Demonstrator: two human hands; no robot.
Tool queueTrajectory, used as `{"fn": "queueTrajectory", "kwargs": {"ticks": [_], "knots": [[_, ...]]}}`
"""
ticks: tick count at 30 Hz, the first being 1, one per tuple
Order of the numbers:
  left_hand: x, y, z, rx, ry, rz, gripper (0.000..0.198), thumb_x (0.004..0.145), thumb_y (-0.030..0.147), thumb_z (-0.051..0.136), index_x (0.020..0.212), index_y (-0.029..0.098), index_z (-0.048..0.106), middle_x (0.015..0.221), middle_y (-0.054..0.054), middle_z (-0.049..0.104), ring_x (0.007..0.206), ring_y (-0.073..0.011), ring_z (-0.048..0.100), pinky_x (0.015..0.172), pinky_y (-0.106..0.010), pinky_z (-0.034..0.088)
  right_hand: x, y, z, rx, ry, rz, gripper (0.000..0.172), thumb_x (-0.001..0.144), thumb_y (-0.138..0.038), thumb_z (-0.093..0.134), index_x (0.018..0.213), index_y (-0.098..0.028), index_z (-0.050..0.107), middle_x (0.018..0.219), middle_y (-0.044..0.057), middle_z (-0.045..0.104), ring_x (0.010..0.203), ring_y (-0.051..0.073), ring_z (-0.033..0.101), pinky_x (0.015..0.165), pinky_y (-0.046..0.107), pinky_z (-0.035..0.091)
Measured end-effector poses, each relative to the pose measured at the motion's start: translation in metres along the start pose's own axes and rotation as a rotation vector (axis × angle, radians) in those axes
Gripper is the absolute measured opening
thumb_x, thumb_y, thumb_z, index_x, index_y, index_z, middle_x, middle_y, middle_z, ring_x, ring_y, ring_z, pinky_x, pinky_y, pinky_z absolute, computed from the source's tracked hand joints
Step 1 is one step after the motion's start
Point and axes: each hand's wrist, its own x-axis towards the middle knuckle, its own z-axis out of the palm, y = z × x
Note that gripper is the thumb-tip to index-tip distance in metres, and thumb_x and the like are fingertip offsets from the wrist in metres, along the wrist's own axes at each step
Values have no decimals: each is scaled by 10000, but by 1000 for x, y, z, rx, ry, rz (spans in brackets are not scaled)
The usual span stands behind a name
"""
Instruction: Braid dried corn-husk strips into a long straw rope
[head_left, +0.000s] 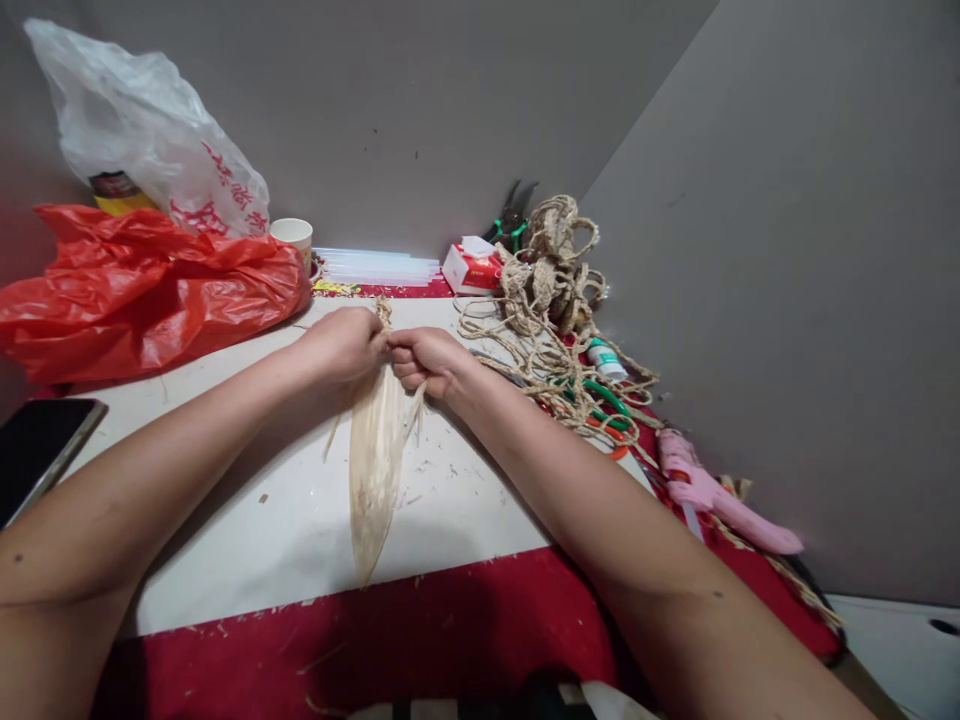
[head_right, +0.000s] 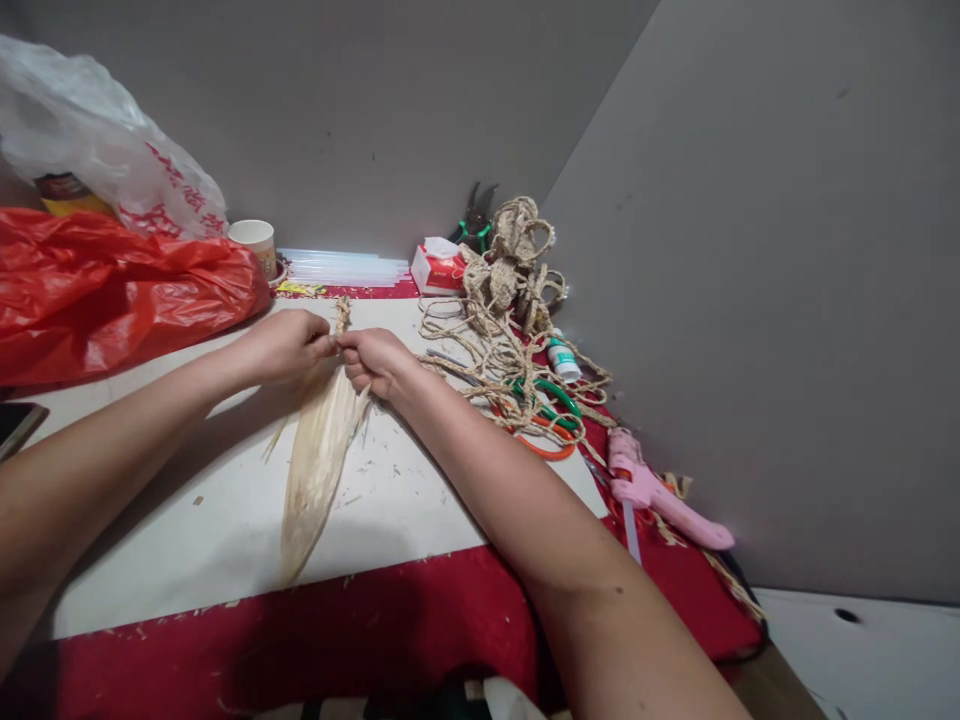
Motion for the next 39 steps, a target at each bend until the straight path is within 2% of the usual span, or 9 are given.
{"fn": "queueTrajectory", "kwargs": {"ticks": [7,14,20,26,28,30,33,35,39], "knots": [[-17,30,10,179,-118,8,313,796,242,402,957,136,648,908,-141,676,785,-241,629,625,-279,393,0,1,-1,86,10,43,344,821,-116,418,566,-202,203,366,-99,212,307,17,119,271,120,110],[-35,33,-22,-49,-368,264,238,780,254,448,653,155,622,564,-36,587,474,-119,467,508,-248,308,0,-6,-9,93,-77,66,227,826,-104,400,609,-160,368,403,-113,171,323,17,75,262,112,103],[-31,-7,-16,0,-139,-28,225,723,361,514,656,171,614,588,-23,588,504,-119,450,502,-243,269,-4,-13,-13,152,-149,76,245,845,-107,382,611,-167,344,423,-113,154,325,21,65,261,109,118],[-46,-2,3,-37,-200,-53,200,665,385,573,687,188,596,608,-6,576,524,-123,442,500,-243,265,-7,-18,-12,165,-178,63,267,859,-112,366,606,-179,310,417,-112,165,323,25,71,256,103,128],[-50,-3,-5,-138,-330,-26,167,655,342,587,630,177,594,565,6,560,514,-114,442,507,-236,287,-6,-19,-14,161,-195,65,274,856,-111,371,602,-182,295,419,-112,165,323,25,67,253,102,128],[-49,-8,-16,-341,-329,-41,192,661,357,605,669,165,620,586,8,579,541,-112,477,534,-226,331,-5,-19,-16,163,-219,75,276,858,-110,368,604,-184,289,423,-112,166,321,23,70,255,103,124],[-34,-13,-22,-757,24,-199,258,694,373,613,816,146,629,743,-24,633,638,-111,550,613,-219,406,-3,-19,-17,165,-249,98,275,860,-112,365,609,-186,283,431,-111,168,318,23,85,260,106,123],[-18,-9,-17,-1021,138,-315,220,708,324,615,809,128,607,786,-54,638,655,-107,574,635,-224,439,-2,-18,-16,162,-255,101,271,859,-113,368,611,-185,285,434,-110,168,317,22,89,263,105,127],[8,7,5,-1353,-150,-406,134,737,231,555,661,121,541,558,-15,531,423,-70,457,426,-191,369,-1,-19,-17,125,-259,77,238,859,-117,358,628,-169,337,428,-113,167,317,20,77,266,102,125]]}}
